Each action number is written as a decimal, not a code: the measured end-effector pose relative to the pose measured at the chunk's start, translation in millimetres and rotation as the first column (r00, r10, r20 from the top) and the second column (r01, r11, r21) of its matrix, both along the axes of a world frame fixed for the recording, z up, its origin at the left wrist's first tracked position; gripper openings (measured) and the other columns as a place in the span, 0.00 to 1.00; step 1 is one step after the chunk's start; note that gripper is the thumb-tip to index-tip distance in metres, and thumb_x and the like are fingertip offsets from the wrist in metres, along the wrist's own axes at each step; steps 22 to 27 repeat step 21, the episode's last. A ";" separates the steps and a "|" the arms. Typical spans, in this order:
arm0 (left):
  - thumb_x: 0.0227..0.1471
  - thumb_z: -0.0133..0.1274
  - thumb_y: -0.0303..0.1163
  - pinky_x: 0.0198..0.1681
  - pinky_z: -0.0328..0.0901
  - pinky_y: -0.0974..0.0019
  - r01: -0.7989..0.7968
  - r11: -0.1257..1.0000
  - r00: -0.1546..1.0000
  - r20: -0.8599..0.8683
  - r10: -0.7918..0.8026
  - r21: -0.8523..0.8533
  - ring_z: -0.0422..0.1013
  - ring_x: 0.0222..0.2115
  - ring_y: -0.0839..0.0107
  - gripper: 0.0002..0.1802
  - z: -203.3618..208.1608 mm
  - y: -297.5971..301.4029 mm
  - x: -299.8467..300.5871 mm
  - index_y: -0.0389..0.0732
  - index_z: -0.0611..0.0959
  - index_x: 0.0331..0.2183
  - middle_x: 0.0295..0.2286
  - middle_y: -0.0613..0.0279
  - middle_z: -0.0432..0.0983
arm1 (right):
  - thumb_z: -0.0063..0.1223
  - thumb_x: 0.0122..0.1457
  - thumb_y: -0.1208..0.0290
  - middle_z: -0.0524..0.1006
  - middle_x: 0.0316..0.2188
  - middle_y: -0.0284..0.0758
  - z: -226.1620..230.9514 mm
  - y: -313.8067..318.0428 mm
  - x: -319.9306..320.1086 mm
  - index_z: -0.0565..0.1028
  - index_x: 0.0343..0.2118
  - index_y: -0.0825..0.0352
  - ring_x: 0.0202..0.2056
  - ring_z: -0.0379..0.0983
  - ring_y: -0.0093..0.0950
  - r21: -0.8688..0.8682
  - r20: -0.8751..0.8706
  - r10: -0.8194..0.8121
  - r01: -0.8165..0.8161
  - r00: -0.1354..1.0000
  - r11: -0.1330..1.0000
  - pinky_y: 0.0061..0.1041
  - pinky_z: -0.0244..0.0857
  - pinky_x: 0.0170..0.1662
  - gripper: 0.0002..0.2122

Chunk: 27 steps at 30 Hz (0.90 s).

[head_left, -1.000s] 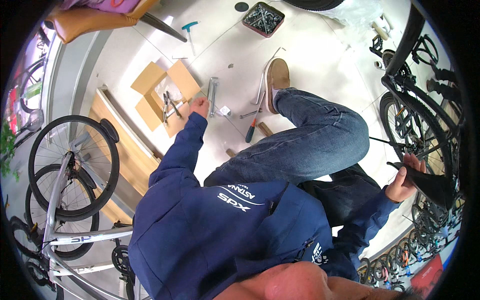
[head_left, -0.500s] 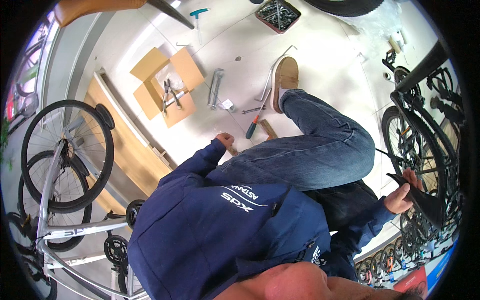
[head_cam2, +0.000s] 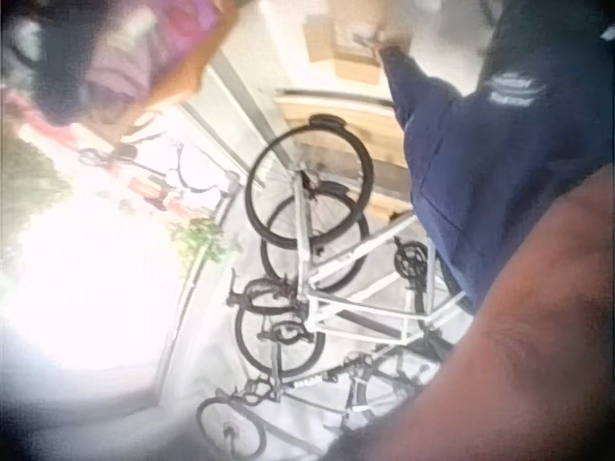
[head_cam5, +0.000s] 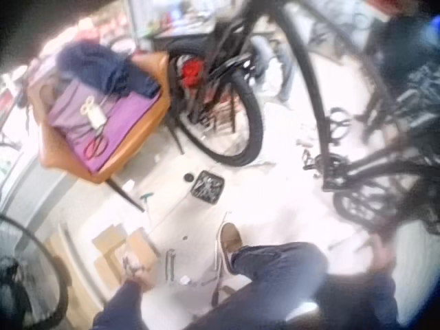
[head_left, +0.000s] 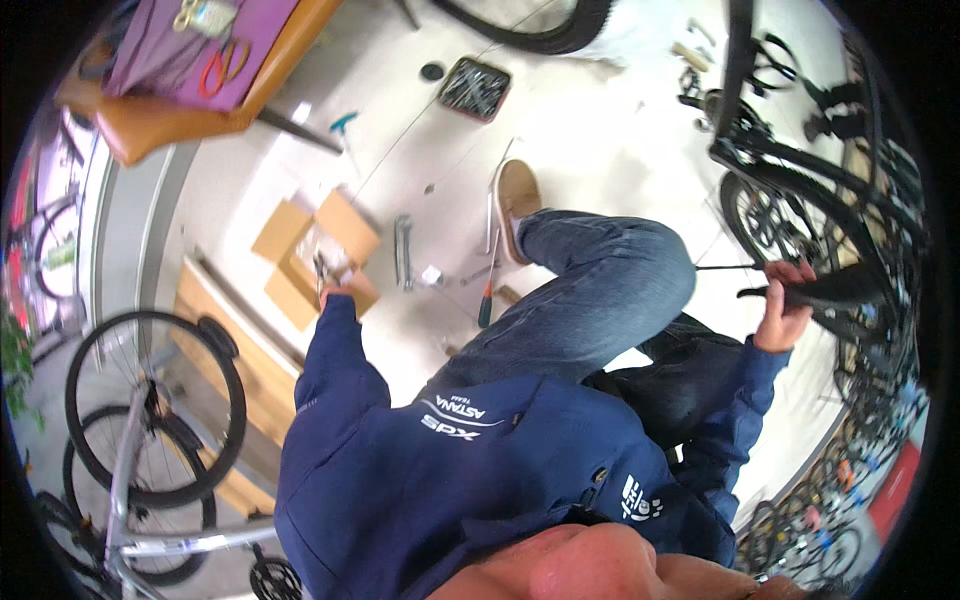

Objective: The person attaches a rear rack to a bicycle, secures it with a screwdriver, and then unpacks a mudguard from plastic packaging. The person positions the mudguard near the rear wheel but does not complete its installation.

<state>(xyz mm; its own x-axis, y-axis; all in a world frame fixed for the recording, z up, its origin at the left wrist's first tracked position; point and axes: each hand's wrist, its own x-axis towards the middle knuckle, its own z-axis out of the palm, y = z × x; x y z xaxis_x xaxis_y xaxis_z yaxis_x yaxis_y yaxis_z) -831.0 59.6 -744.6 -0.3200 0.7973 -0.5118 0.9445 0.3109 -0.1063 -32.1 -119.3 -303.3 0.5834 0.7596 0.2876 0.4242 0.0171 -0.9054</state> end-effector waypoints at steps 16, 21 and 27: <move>0.68 0.44 0.31 0.22 0.61 0.74 -0.347 0.931 -0.162 0.971 -0.175 0.110 0.61 0.18 0.79 0.24 352.7 46.6 226.2 0.43 0.70 0.63 0.23 0.67 0.70 | 0.71 0.52 0.70 0.79 0.42 0.36 63.0 7.6 -63.8 0.67 0.56 0.70 0.43 0.77 0.27 0.024 -0.161 0.214 -0.213 0.963 0.977 0.29 0.71 0.50 0.30; 0.67 0.47 0.28 0.33 0.66 0.72 0.071 0.990 -0.507 0.859 -0.068 0.120 0.67 0.28 0.75 0.20 469.0 57.3 390.4 0.38 0.75 0.58 0.32 0.61 0.73 | 0.72 0.52 0.65 0.77 0.47 0.41 96.6 26.3 -67.7 0.66 0.59 0.69 0.46 0.75 0.26 -0.173 -0.032 0.474 -0.472 0.880 0.864 0.29 0.69 0.53 0.34; 0.67 0.47 0.28 0.33 0.66 0.72 0.071 0.990 -0.507 0.859 -0.068 0.120 0.67 0.28 0.75 0.20 469.0 57.3 390.4 0.38 0.75 0.58 0.32 0.61 0.73 | 0.72 0.52 0.65 0.77 0.47 0.41 96.6 26.3 -67.7 0.66 0.59 0.69 0.46 0.75 0.26 -0.173 -0.032 0.474 -0.472 0.880 0.864 0.29 0.69 0.53 0.34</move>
